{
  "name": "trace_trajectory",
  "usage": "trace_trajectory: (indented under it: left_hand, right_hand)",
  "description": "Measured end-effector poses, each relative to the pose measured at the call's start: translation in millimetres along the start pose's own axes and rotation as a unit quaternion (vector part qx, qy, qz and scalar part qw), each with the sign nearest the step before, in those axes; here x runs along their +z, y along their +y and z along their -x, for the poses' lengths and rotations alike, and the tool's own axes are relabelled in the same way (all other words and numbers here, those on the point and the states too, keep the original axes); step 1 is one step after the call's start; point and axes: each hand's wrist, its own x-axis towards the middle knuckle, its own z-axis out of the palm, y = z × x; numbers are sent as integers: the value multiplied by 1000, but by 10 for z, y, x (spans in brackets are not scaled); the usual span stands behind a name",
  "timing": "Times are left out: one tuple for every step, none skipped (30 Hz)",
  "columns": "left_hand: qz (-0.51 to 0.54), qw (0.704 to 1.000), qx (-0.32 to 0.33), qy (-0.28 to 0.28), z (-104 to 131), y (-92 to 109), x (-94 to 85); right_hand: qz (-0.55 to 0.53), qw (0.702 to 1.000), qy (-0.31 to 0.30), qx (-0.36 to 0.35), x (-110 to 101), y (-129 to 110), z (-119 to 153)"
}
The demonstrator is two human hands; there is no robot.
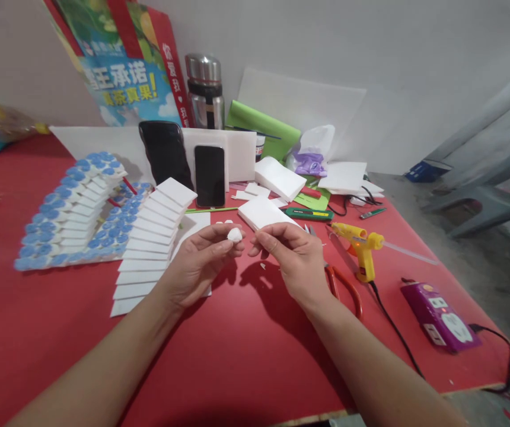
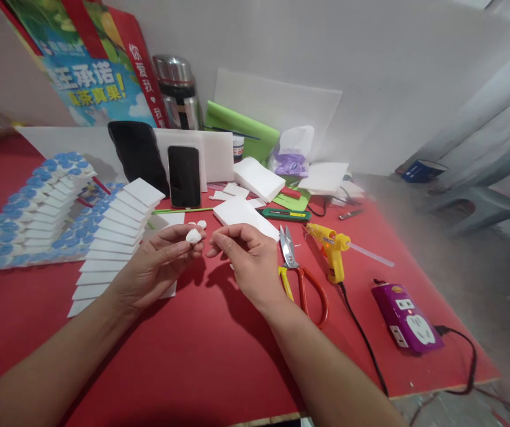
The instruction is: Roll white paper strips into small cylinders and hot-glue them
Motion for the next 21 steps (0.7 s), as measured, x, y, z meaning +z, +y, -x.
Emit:
trace_trajectory:
  left_hand:
    - [-4,1000,1,-3,7,5,6]
    - [-11,1000,4,-7,12,8,11]
    - [-19,1000,6,-11,15,9,12]
    - [-26,1000,9,-13,17,8,12]
    - [-32,999,12,-13,18,5,9]
    - [-37,999,15,-11,17,0,4]
    - [-39,999,19,-8,16,-6,-2]
    - [-42,999,23,-6,14,-11,-8]
    - [-44,999,27,-6,12,-16,-14]
    - [-47,998,29,-8,11,-20,-19]
    - [-50,998,29,-9,9,-24,-22]
    - [-52,998,29,-7,9,-28,-24]
    - [-55,998,29,-2,8,-31,-25]
    - [-58,998,30,4,8,-36,-25]
    - [-62,997,34,12,7,-42,-25]
    - [-65,997,39,19,5,-50,-26]
    - [-68,996,45,25,3,-58,-28]
    - [-69,996,50,29,0,-66,-29]
    - [-69,996,54,33,-3,-73,-31]
    - [-69,995,59,37,-7,-80,-32]
    - [-70,995,64,42,-11,-85,-33]
  right_hand:
    - [3,1000,2,-9,-4,-6,3]
    - [6,1000,5,-19,-5,-9,5]
    - [8,1000,7,-29,-4,-9,8]
    - [8,999,8,-39,-1,-7,10]
    - [4,999,7,-48,5,-4,12]
    - [-2,999,2,-54,12,0,15]
    - [-9,998,-5,-58,20,4,17]
    - [-15,998,-12,-59,27,7,20]
    - [-15,998,-18,-58,32,7,24]
    - [-9,998,-22,-57,35,6,29]
    - [3,998,-24,-56,36,2,35]
    - [21,998,-25,-58,35,-4,41]
    - [41,997,-25,-63,32,-13,48]
    - [63,995,-26,-70,30,-22,54]
    - [82,993,-26,-77,28,-32,61]
    - [99,991,-26,-85,27,-41,67]
    - [111,989,-27,-89,29,-48,73]
    - [118,989,-28,-89,33,-51,78]
    - [119,989,-30,-85,39,-50,83]
    - [115,990,-33,-77,46,-44,87]
    - [106,991,-36,-68,54,-35,91]
